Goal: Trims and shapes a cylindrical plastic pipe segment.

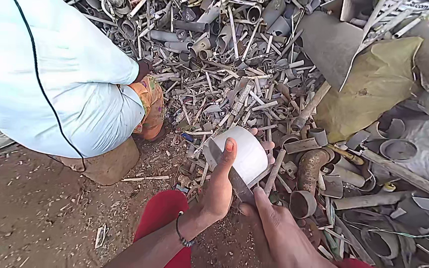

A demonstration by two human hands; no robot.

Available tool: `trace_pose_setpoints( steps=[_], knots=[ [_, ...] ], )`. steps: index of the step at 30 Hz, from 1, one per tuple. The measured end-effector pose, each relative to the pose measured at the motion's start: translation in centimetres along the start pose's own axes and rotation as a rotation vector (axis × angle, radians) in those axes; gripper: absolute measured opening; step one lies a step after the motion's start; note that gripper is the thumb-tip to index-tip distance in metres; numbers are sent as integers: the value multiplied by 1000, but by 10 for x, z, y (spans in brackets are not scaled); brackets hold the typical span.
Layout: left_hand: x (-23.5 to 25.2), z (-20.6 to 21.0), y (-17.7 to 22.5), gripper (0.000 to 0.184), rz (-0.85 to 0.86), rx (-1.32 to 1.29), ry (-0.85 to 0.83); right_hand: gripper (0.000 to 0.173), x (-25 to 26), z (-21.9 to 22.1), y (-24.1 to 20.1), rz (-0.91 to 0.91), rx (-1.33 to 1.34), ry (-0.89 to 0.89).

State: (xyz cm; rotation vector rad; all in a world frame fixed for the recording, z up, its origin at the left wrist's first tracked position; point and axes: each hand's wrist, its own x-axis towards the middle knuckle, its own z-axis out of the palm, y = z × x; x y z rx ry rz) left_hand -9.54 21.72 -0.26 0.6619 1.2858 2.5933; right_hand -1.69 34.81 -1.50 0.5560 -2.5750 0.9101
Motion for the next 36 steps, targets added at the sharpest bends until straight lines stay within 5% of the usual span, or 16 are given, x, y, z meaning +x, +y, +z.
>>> trace_pose_setpoints(
  steps=[3, 6, 11, 17, 21, 27, 29, 32, 36],
  knots=[
    [-1, -3, 0, 89, 39, 6, -73, 26, 4, -6, 1, 8, 84, 66],
    [-8, 3, 2, 74, 109, 86, 21, 27, 17, -8, 21, 75, 263, 213],
    [7, -3, 6, 69, -54, 30, 177, 25, 3, 6, 4, -24, 91, -26],
    [6, -1, 21, 77, -35, -37, 210, 35, 11, -12, 20, 30, 158, 433],
    [14, -4, 26, 63, -40, -57, 311, 32, 7, -1, 36, 102, -23, 15],
    [19, -6, 42, 42, -305, -114, 441, 31, 16, -35, 37, 277, 373, 193],
    [18, -4, 41, 36, -326, -74, 513, 38, 16, -37, 33, 330, 540, 130],
    [11, -9, 33, 25, -211, -109, 388, 57, 13, -29, 19, 344, 746, 46],
    [9, -29, 26, 55, 18, -4, 12, 63, 6, -18, 11, 115, 720, 185]
  ],
)
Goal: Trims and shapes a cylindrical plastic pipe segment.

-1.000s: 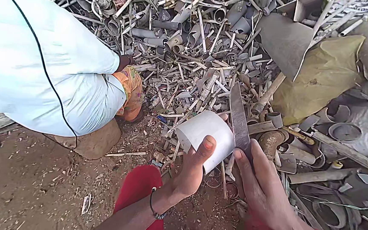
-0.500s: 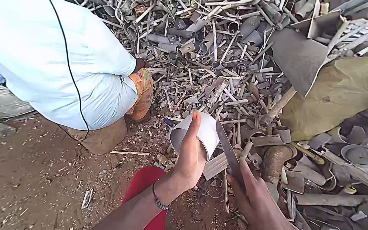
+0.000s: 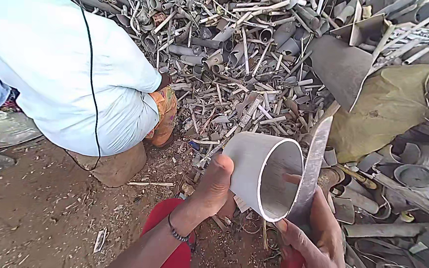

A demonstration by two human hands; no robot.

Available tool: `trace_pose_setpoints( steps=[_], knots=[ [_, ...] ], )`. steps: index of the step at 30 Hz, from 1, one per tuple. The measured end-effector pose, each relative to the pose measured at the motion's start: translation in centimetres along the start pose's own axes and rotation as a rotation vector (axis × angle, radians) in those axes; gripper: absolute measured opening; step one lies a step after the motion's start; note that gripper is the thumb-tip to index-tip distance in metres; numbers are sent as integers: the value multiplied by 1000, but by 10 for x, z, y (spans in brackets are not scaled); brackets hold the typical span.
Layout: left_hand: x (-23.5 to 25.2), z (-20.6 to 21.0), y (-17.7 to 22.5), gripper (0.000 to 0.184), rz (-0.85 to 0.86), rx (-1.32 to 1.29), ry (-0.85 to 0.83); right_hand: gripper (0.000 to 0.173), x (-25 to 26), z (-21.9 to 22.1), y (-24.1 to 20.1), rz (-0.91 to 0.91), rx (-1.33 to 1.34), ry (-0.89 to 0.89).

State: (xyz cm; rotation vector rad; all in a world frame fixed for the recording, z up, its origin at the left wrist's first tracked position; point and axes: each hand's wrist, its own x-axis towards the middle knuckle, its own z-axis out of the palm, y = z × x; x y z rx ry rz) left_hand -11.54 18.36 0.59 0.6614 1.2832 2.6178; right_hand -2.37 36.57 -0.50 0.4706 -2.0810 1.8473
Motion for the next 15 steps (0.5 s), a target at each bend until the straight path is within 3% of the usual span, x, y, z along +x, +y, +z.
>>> trace_pose_setpoints(
  steps=[2, 3, 5, 7, 10, 15],
  knots=[
    [2, -7, 3, 56, 114, 13, -138, 50, 3, -4, 6, -183, -175, -57],
    [2, -5, 8, 61, 134, 9, -122, 40, 5, -5, 9, -259, -271, -68],
    [-1, 4, 17, 70, 152, 63, 49, 19, 5, -2, 11, -364, -447, -55],
    [0, 10, 14, 55, 147, 122, 176, 10, 0, 1, 12, -497, -614, -20],
    [6, 12, 3, 42, -122, 56, 232, 8, -1, -1, 20, -701, -789, 22],
    [7, 21, 2, 59, -616, -139, 166, 13, 4, -11, 24, -818, -939, 56]
  ],
)
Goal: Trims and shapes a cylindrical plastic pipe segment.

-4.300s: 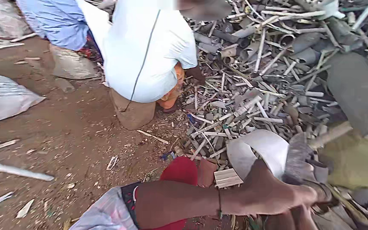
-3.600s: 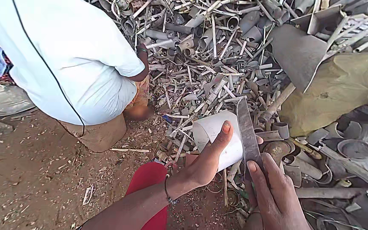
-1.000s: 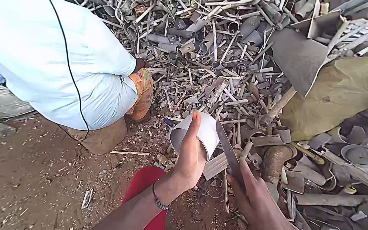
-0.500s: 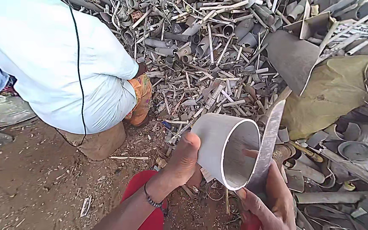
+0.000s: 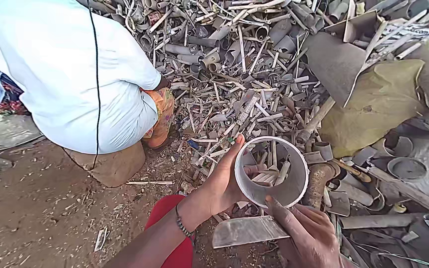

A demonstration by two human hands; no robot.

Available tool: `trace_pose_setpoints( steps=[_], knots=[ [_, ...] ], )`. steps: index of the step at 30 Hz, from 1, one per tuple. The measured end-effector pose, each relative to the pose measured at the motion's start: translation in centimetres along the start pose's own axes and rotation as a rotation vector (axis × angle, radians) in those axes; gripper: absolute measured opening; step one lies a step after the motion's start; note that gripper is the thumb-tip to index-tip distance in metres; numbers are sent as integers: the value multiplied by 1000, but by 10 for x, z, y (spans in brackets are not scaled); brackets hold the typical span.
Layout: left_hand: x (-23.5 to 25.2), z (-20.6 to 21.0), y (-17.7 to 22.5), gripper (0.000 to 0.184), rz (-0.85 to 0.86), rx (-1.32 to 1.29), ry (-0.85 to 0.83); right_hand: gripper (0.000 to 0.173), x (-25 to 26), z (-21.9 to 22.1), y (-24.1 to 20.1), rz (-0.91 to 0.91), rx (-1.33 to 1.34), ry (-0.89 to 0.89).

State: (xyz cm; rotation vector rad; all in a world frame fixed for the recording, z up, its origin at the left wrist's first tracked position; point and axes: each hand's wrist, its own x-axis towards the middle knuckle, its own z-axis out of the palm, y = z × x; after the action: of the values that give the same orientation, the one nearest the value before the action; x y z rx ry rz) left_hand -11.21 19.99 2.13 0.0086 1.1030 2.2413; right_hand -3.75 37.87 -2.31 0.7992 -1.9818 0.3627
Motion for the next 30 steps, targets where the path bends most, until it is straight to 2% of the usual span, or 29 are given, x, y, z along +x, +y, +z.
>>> trace_pose_setpoints(
  steps=[4, 7, 9, 11, 14, 16, 20, 22, 24, 27, 30],
  knots=[
    [-7, -14, 9, 75, -126, -38, -269, 22, 1, -13, 12, -195, -88, -128],
    [-9, -21, 10, 64, -79, -72, -393, 22, 4, -20, 16, -190, -90, -156],
    [-11, -20, 6, 56, 29, -151, -362, 21, 4, -20, 18, -78, -29, -121],
    [-10, -18, 5, 57, 211, -241, -267, 28, 9, -22, 18, 126, 78, -95],
    [-5, -23, 16, 78, 474, -336, -211, 37, 18, -30, -2, 525, 257, -181],
    [-6, -27, 22, 94, 569, -390, -206, 40, 18, -33, -19, 678, 383, -324],
    [-4, -27, 20, 94, 649, -509, -138, 32, 18, -38, -37, 737, 648, -673],
    [-4, -25, 22, 93, 641, -508, -87, 30, 17, -37, -34, 791, 799, -761],
    [-3, -25, 22, 95, 640, -497, -88, 33, 25, -37, -28, 825, 911, -762],
    [4, -27, 13, 91, 665, -449, -189, 38, 49, -42, -29, 742, 1010, -661],
    [7, -26, 1, 91, 691, -368, -169, 43, 55, -40, -46, 642, 942, -595]
  ],
)
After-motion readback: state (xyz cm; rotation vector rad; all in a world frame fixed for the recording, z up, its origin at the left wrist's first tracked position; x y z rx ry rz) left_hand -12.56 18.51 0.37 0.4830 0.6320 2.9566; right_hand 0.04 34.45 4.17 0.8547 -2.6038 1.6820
